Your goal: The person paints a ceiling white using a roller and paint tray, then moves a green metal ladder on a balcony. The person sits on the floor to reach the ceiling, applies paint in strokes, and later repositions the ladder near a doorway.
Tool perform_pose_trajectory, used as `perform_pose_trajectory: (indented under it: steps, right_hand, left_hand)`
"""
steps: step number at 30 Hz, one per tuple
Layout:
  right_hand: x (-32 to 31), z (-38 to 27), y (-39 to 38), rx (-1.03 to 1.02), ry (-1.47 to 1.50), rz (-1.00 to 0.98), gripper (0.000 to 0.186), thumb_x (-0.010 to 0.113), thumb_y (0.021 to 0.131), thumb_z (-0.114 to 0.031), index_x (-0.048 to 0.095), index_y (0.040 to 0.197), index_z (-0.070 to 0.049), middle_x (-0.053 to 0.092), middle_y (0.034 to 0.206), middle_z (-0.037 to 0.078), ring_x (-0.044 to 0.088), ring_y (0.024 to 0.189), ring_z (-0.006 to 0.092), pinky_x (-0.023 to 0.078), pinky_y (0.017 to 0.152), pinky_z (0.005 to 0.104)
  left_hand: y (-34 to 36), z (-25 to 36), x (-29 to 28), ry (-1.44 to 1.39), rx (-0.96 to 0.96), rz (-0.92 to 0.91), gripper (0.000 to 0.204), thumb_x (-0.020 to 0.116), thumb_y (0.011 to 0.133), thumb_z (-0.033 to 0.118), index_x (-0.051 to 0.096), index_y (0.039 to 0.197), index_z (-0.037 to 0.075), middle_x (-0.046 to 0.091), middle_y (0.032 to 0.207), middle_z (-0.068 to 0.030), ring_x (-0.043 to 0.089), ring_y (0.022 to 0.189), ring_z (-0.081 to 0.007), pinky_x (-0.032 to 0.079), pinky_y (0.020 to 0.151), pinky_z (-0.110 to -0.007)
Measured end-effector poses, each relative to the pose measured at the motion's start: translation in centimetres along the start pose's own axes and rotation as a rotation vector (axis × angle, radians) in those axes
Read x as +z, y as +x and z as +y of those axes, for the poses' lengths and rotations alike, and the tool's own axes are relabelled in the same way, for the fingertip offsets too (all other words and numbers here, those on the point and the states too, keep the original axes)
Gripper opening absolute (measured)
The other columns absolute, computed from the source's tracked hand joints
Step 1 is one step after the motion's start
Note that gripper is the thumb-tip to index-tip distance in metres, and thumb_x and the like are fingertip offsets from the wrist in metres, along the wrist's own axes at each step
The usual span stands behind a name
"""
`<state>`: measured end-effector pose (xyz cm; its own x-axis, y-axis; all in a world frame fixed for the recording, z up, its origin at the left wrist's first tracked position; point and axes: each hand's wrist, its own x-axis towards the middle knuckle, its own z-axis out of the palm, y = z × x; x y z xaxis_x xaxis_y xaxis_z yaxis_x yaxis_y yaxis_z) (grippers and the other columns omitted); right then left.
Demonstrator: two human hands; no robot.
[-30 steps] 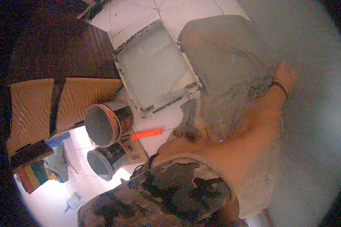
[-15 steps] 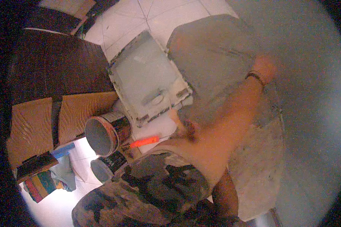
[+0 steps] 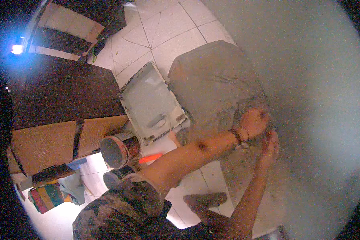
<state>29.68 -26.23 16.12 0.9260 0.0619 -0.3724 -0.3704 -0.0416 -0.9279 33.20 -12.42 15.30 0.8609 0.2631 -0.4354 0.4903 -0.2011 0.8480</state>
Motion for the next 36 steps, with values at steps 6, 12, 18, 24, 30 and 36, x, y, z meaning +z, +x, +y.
perform_pose_trajectory:
  steps: [6,12,18,24,30,36]
  right_hand:
    - [5.7,-10.2,-12.3,0.175,0.171,-0.047,0.072,0.028,0.100,-0.052,0.022,0.148,0.001,0.021,0.155,0.016,0.019,0.143,0.0269,0.012,0.117,0.0406]
    - [-5.9,-10.4,-29.9,0.303,-1.324,-0.800,0.052,0.051,0.096,-0.038,0.055,0.125,0.004,0.066,0.115,0.014,0.059,0.111,0.0283,0.044,0.096,0.0356]
    - [-14.2,-25.2,-33.1,0.648,-0.728,-0.381,0.033,0.064,0.089,-0.034,0.064,0.103,-0.005,0.066,0.101,0.008,0.063,0.096,0.0217,0.050,0.078,0.0367]
    - [-8.7,-38.2,-26.3,0.288,-0.825,-0.647,0.047,0.060,0.091,-0.039,0.055,0.122,-0.004,0.064,0.113,0.013,0.060,0.108,0.0270,0.047,0.087,0.0417]
    - [-4.2,-39.0,-26.3,0.201,-0.967,-0.791,0.053,0.059,0.093,-0.036,0.048,0.133,-0.003,0.059,0.124,0.016,0.056,0.115,0.0299,0.044,0.092,0.0423]
    - [6.2,-43.1,-40.8,-0.015,-1.096,-1.213,0.052,0.061,0.092,-0.034,0.051,0.130,-0.001,0.061,0.120,0.013,0.058,0.110,0.0222,0.047,0.088,0.0369]
  left_hand:
    - [-17.0,6.3,-3.6,-0.593,-0.072,-0.455,0.068,0.036,0.099,0.041,0.012,0.150,0.005,0.010,0.157,-0.0151,0.003,0.146,-0.0253,0.004,0.118,-0.035]
    - [-38.3,3.5,-12.4,-0.669,-0.393,-0.139,0.063,0.040,0.099,0.045,0.022,0.146,0.008,0.034,0.141,-0.0102,0.035,0.128,-0.0238,0.026,0.107,-0.034]
    - [-55.4,9.0,-30.7,-0.525,-0.340,0.334,0.054,0.045,0.096,0.047,0.046,0.136,0.010,0.059,0.121,-0.0094,0.054,0.108,-0.0221,0.043,0.091,-0.034]
    - [-63.4,14.9,-29.9,-0.174,-0.220,0.883,0.046,0.049,0.093,0.035,0.052,0.129,0.007,0.063,0.114,-0.0193,0.062,0.100,-0.0315,0.048,0.089,-0.040]
    - [-68.7,13.6,-16.5,0.313,-0.020,0.886,0.035,0.056,0.085,0.023,0.059,0.117,0.008,0.065,0.108,-0.0162,0.062,0.102,-0.0325,0.048,0.091,-0.042]
    - [-86.5,11.9,-16.1,-0.792,-0.613,1.344,0.039,0.061,0.087,0.037,0.068,0.107,0.004,0.069,0.104,-0.0139,0.064,0.101,-0.0217,0.049,0.089,-0.032]
